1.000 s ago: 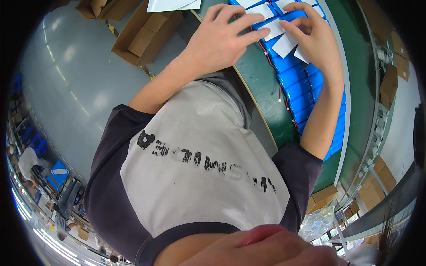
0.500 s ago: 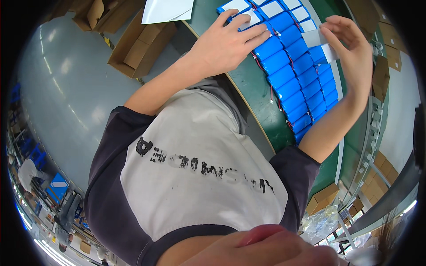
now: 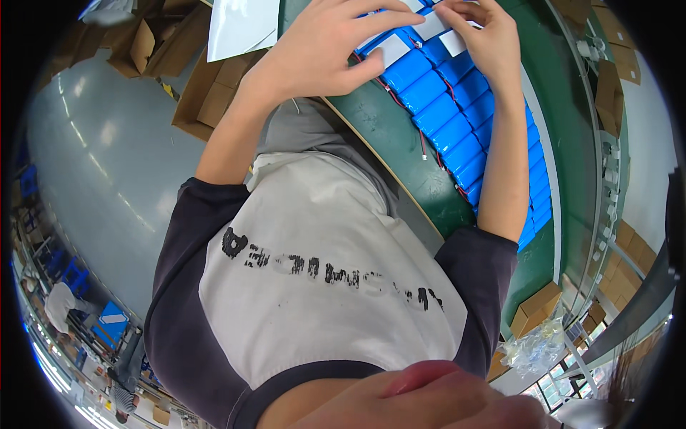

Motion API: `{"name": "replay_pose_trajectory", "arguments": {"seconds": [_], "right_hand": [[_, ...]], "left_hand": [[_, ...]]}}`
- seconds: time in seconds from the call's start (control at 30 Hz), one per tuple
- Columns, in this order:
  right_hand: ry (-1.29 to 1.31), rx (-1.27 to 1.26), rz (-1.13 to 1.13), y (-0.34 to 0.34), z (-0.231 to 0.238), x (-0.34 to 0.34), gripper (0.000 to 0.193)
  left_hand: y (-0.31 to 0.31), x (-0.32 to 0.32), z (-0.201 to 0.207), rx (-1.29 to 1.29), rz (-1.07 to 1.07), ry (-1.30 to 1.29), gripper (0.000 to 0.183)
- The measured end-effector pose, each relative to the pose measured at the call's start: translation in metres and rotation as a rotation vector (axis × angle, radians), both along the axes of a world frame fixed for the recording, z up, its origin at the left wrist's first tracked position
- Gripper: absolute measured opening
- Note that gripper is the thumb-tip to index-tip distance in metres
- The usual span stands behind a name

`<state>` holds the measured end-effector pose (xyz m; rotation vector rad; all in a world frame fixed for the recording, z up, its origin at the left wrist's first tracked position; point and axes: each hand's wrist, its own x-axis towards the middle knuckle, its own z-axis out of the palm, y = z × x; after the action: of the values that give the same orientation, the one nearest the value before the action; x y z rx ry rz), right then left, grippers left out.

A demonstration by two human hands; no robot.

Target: The person places white rectangular sheets onto a grid of blue battery cells arranged on a green workbench. They peel the backing from the sheets and press them onto the cells one by one, covering the top surface of the battery pack.

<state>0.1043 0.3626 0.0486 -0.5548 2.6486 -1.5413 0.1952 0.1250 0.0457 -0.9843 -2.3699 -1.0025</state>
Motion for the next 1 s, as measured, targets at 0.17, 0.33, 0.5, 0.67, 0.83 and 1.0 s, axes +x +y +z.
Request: {"name": "replay_pose_trajectory", "arguments": {"seconds": [0.17,0.33,0.5,0.67,0.83,1.0], "right_hand": [[0.091,0.050,0.034,-0.009,-0.010,-0.003,0.013],[0.169,0.162,-0.015,-0.008,-0.003,-0.001,0.014],[0.367,0.200,-0.022,-0.011,0.019,0.006,0.016],[0.174,0.073,-0.148,0.027,0.062,0.000,0.016],[-0.118,-0.254,0.047,0.041,0.063,-0.004,0.039],[-0.235,-0.463,0.078,0.038,0.051,-0.009,0.028]], "left_hand": [[0.019,-0.011,-0.027,-0.113,0.135,0.102,0.037],[0.029,-0.020,-0.037,-0.204,0.101,0.100,0.036],[0.032,-0.030,-0.040,-0.255,0.114,0.140,0.039],[0.034,-0.033,-0.040,-0.274,0.112,0.095,0.039],[0.041,-0.052,-0.030,0.163,0.107,0.057,0.040],[0.062,-0.074,-0.018,0.562,0.005,-0.193,0.021]]}}
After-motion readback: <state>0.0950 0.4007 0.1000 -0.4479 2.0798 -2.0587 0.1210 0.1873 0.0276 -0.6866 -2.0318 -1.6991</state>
